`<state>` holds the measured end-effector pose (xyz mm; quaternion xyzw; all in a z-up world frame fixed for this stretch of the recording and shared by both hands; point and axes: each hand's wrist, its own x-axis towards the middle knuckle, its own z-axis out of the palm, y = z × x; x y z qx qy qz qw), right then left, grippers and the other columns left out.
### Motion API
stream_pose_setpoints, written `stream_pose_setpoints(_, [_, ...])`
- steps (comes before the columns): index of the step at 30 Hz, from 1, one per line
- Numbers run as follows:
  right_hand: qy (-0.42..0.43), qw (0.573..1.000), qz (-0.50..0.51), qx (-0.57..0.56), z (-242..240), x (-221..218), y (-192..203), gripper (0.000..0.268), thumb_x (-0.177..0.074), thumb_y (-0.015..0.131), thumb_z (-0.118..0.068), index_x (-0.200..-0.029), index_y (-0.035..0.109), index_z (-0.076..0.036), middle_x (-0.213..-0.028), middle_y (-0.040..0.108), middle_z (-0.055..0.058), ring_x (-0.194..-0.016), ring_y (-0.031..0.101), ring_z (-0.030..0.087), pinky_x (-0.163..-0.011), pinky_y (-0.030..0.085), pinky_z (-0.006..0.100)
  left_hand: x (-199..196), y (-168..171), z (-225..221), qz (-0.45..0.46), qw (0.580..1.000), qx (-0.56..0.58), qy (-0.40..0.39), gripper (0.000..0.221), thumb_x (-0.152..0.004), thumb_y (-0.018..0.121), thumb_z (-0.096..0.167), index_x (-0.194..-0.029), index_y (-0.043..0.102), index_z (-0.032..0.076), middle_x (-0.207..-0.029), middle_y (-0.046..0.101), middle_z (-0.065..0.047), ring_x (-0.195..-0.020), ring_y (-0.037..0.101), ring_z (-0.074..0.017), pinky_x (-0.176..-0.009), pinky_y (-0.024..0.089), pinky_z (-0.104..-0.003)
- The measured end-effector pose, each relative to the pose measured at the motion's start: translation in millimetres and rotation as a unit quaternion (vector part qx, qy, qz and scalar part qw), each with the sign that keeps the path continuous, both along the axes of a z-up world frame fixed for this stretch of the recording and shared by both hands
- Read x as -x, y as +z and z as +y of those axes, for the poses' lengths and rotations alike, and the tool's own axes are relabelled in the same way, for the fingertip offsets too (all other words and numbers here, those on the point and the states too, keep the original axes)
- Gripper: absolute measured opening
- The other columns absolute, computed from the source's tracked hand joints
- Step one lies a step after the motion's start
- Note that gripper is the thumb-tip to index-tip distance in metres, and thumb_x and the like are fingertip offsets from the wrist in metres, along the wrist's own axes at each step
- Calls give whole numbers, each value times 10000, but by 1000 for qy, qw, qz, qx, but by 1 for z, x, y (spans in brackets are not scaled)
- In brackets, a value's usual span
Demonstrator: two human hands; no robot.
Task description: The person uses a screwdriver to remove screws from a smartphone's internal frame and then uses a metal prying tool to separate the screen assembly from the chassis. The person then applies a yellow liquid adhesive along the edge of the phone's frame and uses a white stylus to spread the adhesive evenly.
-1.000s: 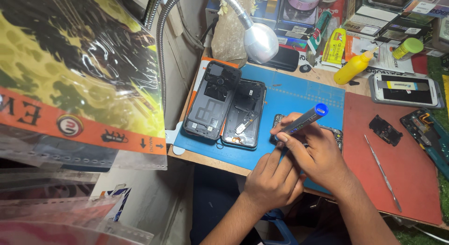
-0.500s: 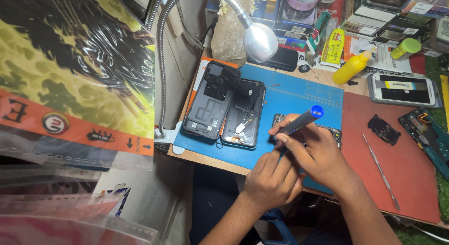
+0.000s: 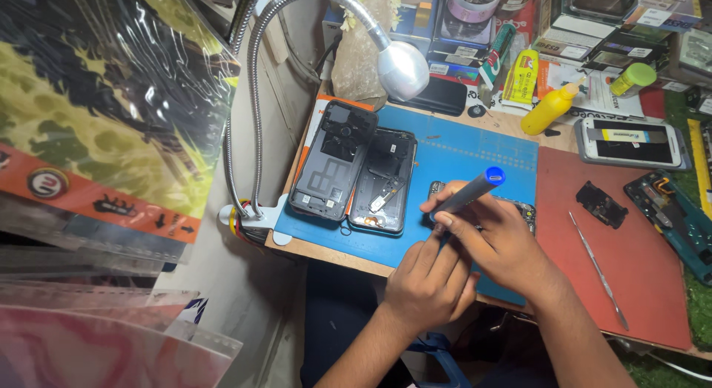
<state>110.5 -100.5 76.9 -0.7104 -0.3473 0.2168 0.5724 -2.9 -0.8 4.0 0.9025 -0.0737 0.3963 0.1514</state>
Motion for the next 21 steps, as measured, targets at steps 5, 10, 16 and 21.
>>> stream_pose_setpoints(5, [-44, 995, -94, -6, -22, -4, 8, 194, -1028, 574, -46, -1198, 635, 25, -1150, 746, 148, -1085, 706, 210, -985, 571, 349, 2, 4, 1, 7, 1000, -13, 6, 399, -992, 624, 329, -1160, 741, -14, -1273, 687, -180, -1218, 662, -357, -917, 545, -393])
stream_pose_setpoints(10, [-255, 956, -73, -124, -118, -12, -4, 316, -1164, 548, -102, -1428, 450, 42, -1041, 660, 107, -955, 652, 156, -922, 546, 303, 1, -1, 0, 15, 1000, -7, -4, 403, -1005, 618, 320, -1184, 735, -21, -1297, 683, -180, -1231, 656, -360, -911, 547, -396])
stream_pose_setpoints(16, [-407, 893, -142, 134, -255, -29, -83, 342, -1130, 614, -168, -1358, 497, 60, -1024, 648, 69, -903, 585, 114, -762, 474, 276, 0, 1, 0, 19, 1000, -10, -12, 395, -997, 627, 315, -1164, 735, -27, -1287, 687, -182, -1223, 658, -372, -900, 550, -404])
stream_pose_setpoints(21, [-417, 837, -244, 257, -302, -23, -118, 324, -1151, 656, -166, -1294, 509, 85, -988, 656, 159, -836, 637, 191, -774, 514, 330, 0, 4, 0, 17, 1000, -12, -17, 363, -1001, 637, 290, -1145, 737, -28, -1273, 700, -183, -1215, 670, -354, -905, 554, -399])
